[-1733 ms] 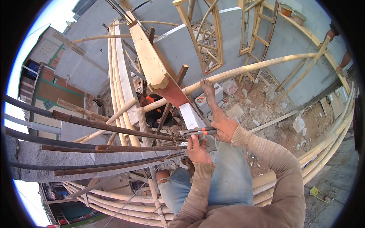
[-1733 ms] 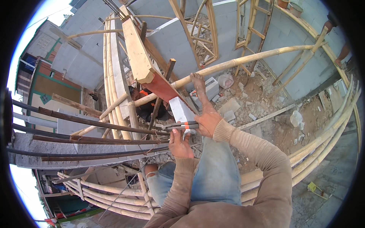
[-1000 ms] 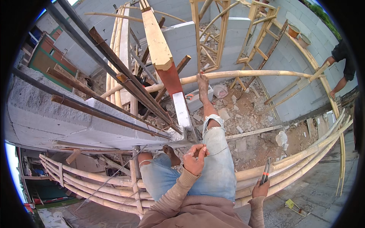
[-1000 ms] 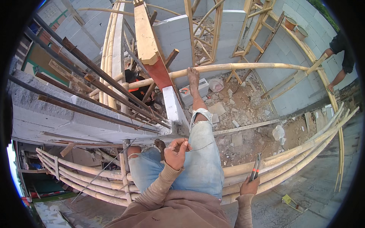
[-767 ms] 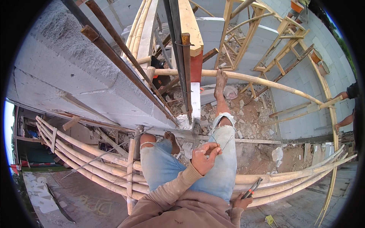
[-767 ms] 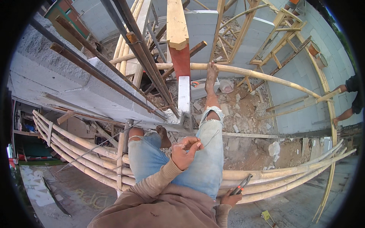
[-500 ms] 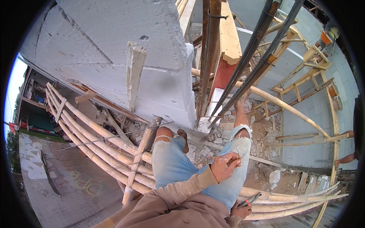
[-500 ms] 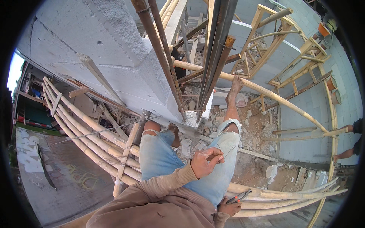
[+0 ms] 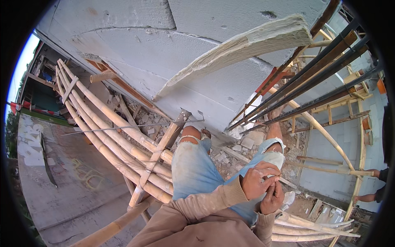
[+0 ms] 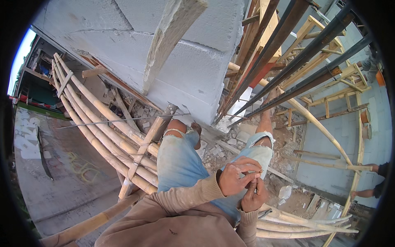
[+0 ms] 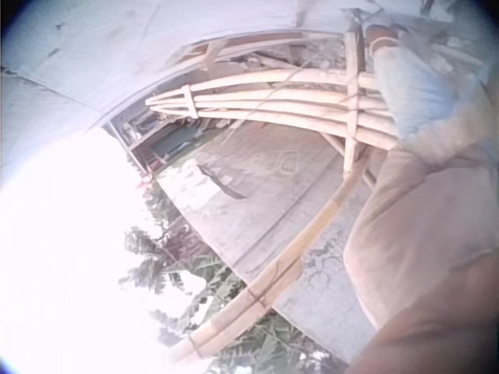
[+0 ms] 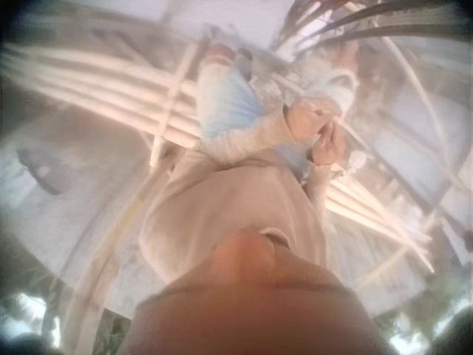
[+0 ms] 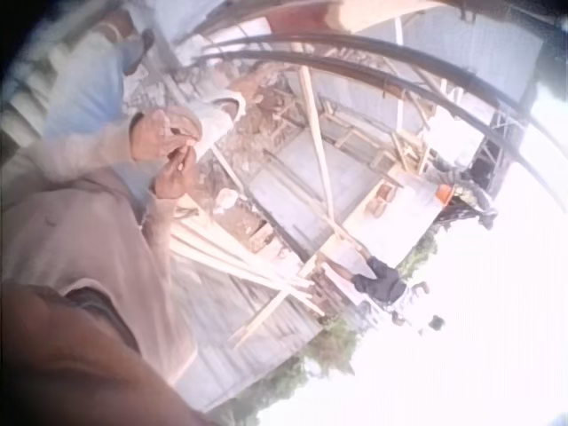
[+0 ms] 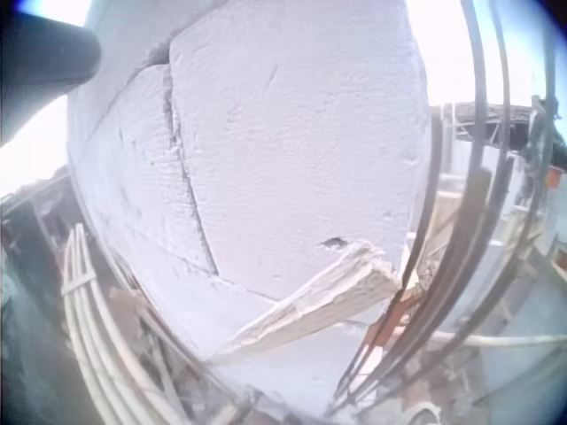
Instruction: The person secures vertical rebar rods to a wall corner using wire and pliers while standing on a bamboo scaffold.
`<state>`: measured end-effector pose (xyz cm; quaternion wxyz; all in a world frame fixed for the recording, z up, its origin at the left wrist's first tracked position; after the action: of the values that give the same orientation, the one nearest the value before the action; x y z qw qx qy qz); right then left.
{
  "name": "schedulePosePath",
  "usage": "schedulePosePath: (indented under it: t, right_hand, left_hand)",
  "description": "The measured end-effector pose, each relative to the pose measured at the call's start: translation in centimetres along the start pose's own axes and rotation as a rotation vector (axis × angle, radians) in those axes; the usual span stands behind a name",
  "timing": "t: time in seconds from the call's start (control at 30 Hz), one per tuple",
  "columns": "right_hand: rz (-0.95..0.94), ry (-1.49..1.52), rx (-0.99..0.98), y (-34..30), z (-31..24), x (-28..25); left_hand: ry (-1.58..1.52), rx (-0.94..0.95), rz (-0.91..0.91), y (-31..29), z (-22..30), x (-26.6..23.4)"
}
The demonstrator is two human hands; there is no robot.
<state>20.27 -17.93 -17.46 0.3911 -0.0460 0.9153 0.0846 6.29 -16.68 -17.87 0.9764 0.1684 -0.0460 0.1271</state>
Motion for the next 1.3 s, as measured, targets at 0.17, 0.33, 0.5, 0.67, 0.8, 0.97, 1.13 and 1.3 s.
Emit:
schedulePosePath:
  t: [0.17, 0.33, 0.5, 0.67, 0.8, 0.97, 1.13, 1.3]
  right_hand:
    - [0.222, 0.122, 0.184, -0.1, 3.3, -0.4]
    - [0.202, 0.203, 0.249, -0.8, 5.0, -0.5]
    - [0.204, 0.159, 0.276, -1.7, 6.0, -0.4]
    - [0.157, 0.156, 0.243, -1.4, 5.7, 0.5]
    - [0.186, 0.159, 0.267, -1.6, 6.7, 0.3]
    - [0.178, 0.177, 0.274, -1.2, 6.6, 0.9]
    - [0.126, 0.165, 0.183, -0.5, 5.9, 2.3]
    - [0.236, 0.226, 0.232, 0.0, 5.6, 1.3]
  left_hand:
    - [0.065, -0.445, 0.302, 0.0, -7.9, -3.4]
    - [0.089, -0.505, 0.360, 0.2, -21.7, -7.0]
    - [-0.212, -0.482, 0.376, 2.7, -24.0, -5.0]
    - [-0.126, -0.416, 0.350, 4.1, -29.7, -7.5]
    - [0.165, -0.378, 0.302, 4.3, -28.7, -6.7]
    - [0.200, -0.380, 0.266, 4.9, -27.0, -7.2]
    - [0.172, -0.475, 0.381, 5.1, -29.6, -8.1]
    - [0.205, -0.562, 0.271, 5.9, -23.3, -7.1]
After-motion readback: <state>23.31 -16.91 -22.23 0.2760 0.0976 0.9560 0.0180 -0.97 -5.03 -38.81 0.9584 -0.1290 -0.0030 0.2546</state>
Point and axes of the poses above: each hand's wrist, its own y-axis towards the middle knuckle, its own x-axis out of the palm, z = x × y, the point moved 3 cm from there along y, towards the middle knuckle, and after that the axes turned 8 degrees about -y, right-handed, at the moved point
